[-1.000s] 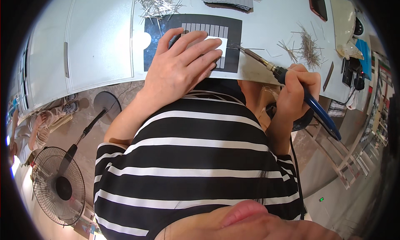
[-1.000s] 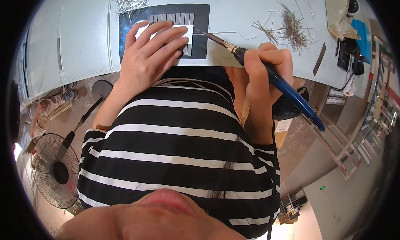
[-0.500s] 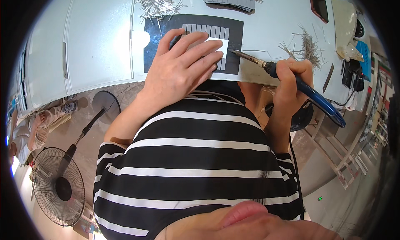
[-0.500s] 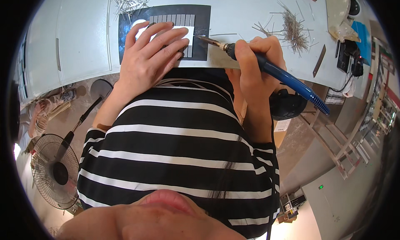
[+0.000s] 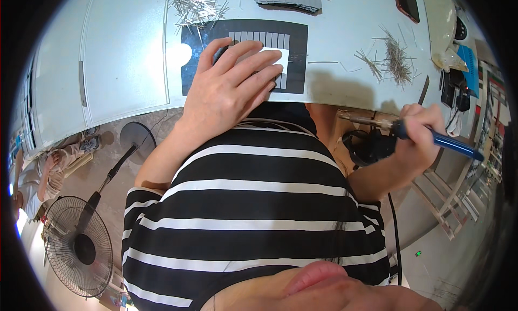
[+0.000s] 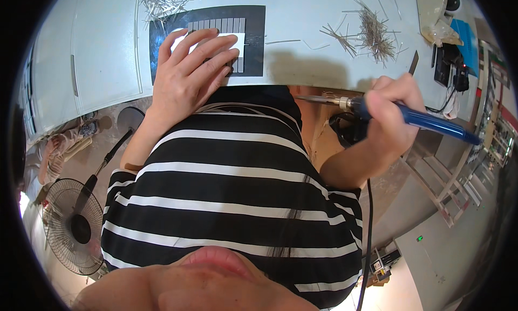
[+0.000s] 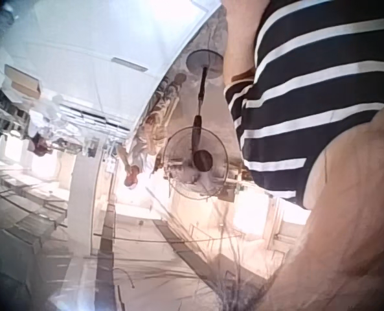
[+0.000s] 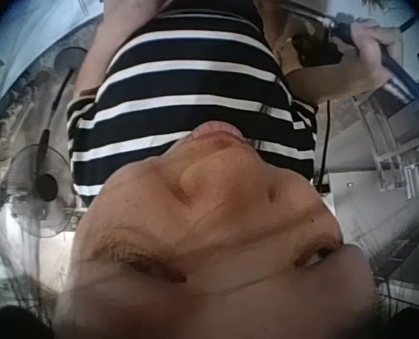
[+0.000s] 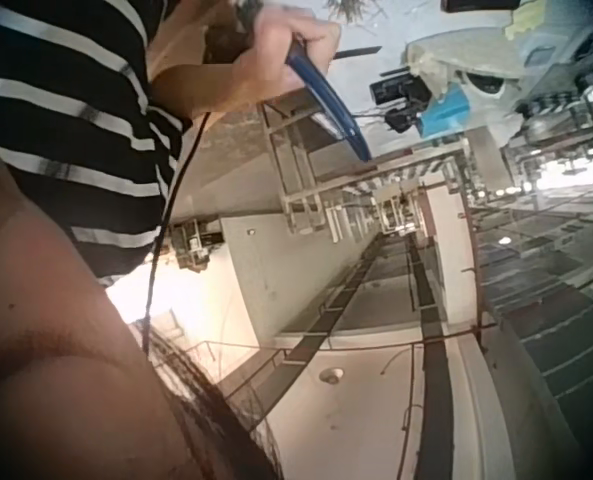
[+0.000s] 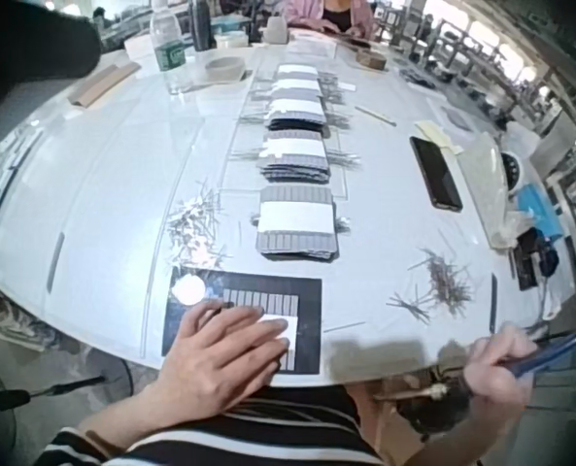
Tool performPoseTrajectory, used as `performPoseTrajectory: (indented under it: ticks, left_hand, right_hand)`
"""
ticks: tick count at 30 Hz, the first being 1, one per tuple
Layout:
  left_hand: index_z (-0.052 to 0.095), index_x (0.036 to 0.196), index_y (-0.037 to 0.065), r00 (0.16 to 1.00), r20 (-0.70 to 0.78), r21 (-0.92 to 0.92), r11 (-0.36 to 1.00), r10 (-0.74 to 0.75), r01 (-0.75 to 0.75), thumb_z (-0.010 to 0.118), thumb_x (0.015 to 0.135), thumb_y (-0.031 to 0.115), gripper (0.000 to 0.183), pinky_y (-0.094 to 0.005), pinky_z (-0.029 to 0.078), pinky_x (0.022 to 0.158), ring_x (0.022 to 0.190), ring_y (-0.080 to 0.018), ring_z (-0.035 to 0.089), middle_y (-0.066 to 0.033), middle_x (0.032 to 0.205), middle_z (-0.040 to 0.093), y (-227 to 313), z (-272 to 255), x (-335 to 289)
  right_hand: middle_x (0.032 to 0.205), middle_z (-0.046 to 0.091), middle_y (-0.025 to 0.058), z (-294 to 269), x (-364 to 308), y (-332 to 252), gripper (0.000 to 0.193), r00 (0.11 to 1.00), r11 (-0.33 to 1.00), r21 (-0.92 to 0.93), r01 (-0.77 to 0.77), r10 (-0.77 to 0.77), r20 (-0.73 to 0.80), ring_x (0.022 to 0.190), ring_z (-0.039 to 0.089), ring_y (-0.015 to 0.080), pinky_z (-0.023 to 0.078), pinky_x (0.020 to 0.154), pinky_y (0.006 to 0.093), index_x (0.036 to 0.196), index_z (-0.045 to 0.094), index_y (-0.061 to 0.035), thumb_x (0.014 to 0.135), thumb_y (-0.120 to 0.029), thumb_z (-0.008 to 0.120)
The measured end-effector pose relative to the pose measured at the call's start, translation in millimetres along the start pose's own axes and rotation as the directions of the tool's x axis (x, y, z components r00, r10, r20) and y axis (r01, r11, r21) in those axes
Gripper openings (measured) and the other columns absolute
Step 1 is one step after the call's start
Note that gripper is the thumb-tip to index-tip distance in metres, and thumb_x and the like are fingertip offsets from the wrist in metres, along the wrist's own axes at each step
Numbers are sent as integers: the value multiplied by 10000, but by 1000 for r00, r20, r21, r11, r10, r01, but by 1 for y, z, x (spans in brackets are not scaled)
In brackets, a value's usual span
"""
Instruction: The person solders thin metal strips onto components on a template using a soldering iron, positioning each piece by hand.
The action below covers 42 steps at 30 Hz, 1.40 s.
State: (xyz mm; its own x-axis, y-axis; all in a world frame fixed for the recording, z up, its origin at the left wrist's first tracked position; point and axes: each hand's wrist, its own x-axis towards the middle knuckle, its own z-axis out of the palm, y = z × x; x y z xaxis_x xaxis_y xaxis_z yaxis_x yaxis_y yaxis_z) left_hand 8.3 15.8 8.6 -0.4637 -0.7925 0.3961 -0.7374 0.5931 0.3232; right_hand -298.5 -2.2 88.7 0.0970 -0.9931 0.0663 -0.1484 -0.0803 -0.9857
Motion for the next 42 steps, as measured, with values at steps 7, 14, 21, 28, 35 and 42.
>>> performPoseTrajectory:
  ticks: [7,14,21,28,35,42]
  left_hand:
    - [674,1168,146,1000,-1,21,1000,4,-4,718,843,151,327,-427,343,1064,1204,-221,559,7,1283,630,-1,0,2]
    - [668,1191,156,1000,14,56,998,6,-7,713,850,151,344,-432,346,1056,1203,-212,558,25,1299,620,3,1,4]
    - [648,1248,196,998,55,92,996,18,-23,736,828,138,433,-440,341,1076,1217,-204,548,38,1329,604,4,3,6]
    - [647,1255,202,998,61,91,995,23,-28,749,811,130,461,-437,348,1064,1222,-208,543,32,1335,602,3,2,7]
    - [736,1039,163,981,-188,-211,973,48,-88,796,699,180,345,-373,361,834,933,-219,538,19,980,645,18,-4,24]
    - [756,1008,136,971,-207,-383,904,116,-189,847,639,165,381,-317,381,784,868,-201,508,10,913,631,31,-3,42]
  right_hand:
    - [610,374,13,-21,-9,1,170,971,982,-80,173,-184,-151,567,336,94,275,556,266,671,450,-16,740,-7,605]
    - [745,438,65,4,4,42,170,779,715,-389,581,-626,13,571,381,109,275,492,238,886,573,62,776,191,559]
    - [750,442,58,3,16,72,261,817,803,-285,523,-568,-102,624,436,135,316,486,266,922,599,61,738,234,536]
    - [716,456,49,8,12,55,137,971,805,578,133,11,-239,581,403,116,337,545,235,721,471,8,825,45,553]
    - [567,337,29,10,8,42,174,993,820,564,98,-42,-111,519,303,117,295,523,290,730,396,-57,843,-49,527]
    - [541,344,14,13,-2,36,191,997,772,635,-33,-15,70,510,256,108,231,529,292,750,356,-102,844,-86,522]
